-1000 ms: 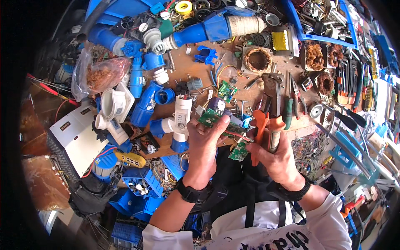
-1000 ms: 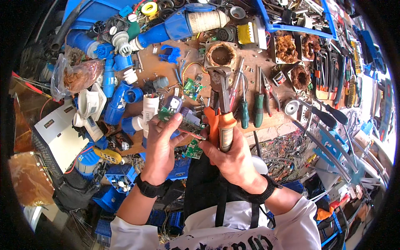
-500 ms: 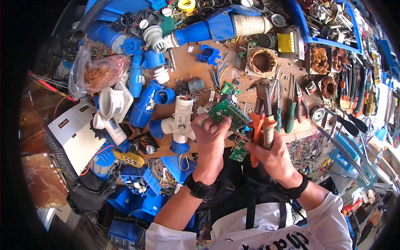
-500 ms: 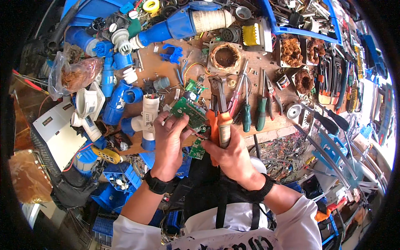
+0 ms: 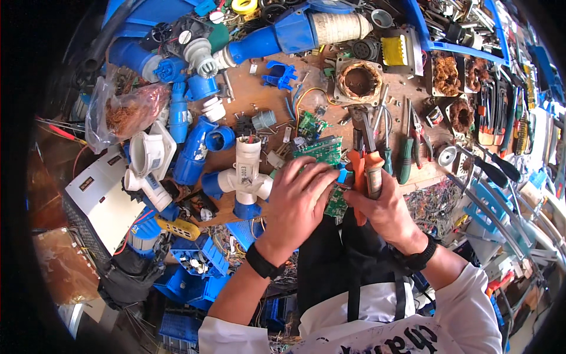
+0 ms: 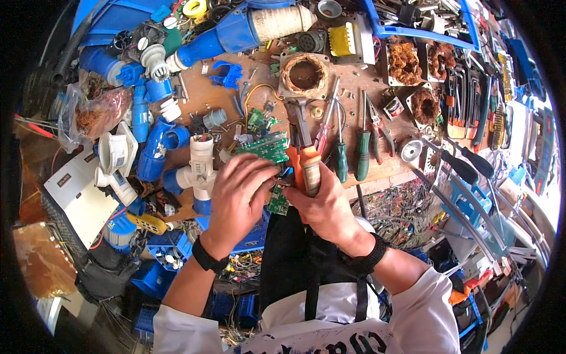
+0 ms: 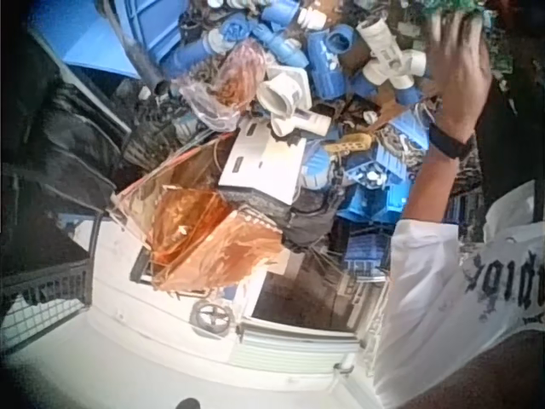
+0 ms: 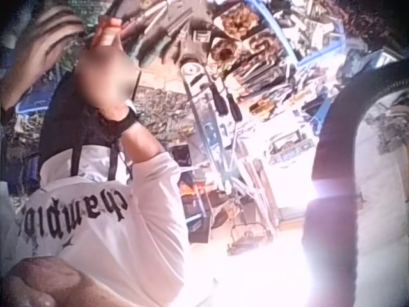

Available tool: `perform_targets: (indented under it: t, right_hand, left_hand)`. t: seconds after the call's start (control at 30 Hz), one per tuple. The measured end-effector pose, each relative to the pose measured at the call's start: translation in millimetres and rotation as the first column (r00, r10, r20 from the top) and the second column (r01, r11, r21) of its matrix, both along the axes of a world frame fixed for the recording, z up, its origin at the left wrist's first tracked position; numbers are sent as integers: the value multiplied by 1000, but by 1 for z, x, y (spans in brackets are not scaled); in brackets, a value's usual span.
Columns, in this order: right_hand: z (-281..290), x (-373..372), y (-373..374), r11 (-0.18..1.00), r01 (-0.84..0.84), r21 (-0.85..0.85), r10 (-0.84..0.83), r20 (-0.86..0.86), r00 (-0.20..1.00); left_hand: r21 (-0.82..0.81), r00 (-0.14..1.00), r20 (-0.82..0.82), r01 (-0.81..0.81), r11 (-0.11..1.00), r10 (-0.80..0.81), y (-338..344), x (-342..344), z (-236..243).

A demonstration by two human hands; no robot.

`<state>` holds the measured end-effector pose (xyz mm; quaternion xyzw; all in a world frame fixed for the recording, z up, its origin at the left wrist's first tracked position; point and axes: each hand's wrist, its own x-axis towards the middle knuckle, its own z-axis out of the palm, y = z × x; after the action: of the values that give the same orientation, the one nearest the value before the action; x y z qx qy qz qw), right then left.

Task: The person uses pliers to strip the insulation from wires attached to a green circuit board and then cuts the wires. The person manipulates the board and wires throughout the process in a cluttered workshop.

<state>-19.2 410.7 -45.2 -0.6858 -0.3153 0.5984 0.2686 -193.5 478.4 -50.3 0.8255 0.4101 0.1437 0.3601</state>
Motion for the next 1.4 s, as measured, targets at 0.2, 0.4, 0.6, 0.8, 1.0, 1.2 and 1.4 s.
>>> perform_targets:
  t: [0.2, 0.4, 0.6, 0.8, 1.0, 1.2, 1.4]
  right_hand:
    - [10, 1, 11, 995, 94, -30, -96, -46, 994]
    - [9, 7, -3, 953, 303, -27, -304, -97, 948]
    - [38, 20, -19, 919, 258, -300, -348, -304, 887]
    - [48, 13, -43, 849, 120, -515, -379, -435, 817]
    - [47, 12, -49, 880, 54, -471, -303, -472, 828]
    - [50, 14, -46, 863, 98, -496, -348, -443, 826]
    - [42, 14, -58, 888, 116, -445, -383, -576, 722]
  left_hand:
    - [-16, 999, 41, 25, 1000, -24, 8, 1, -6]
    - [-57, 991, 47, -125, 990, 128, 5, 3, -9]
    - [-139, 978, 14, -205, 969, 209, 7, -1, -9]
    - [-186, 964, 54, -245, 951, 259, 10, 2, -12]
    - [-251, 949, 27, -298, 921, 314, 9, 3, -13]
    - [-414, 905, 52, -365, 834, 422, 10, -4, -26]
    - [-652, 845, 86, -353, 672, 527, 13, -13, -29]
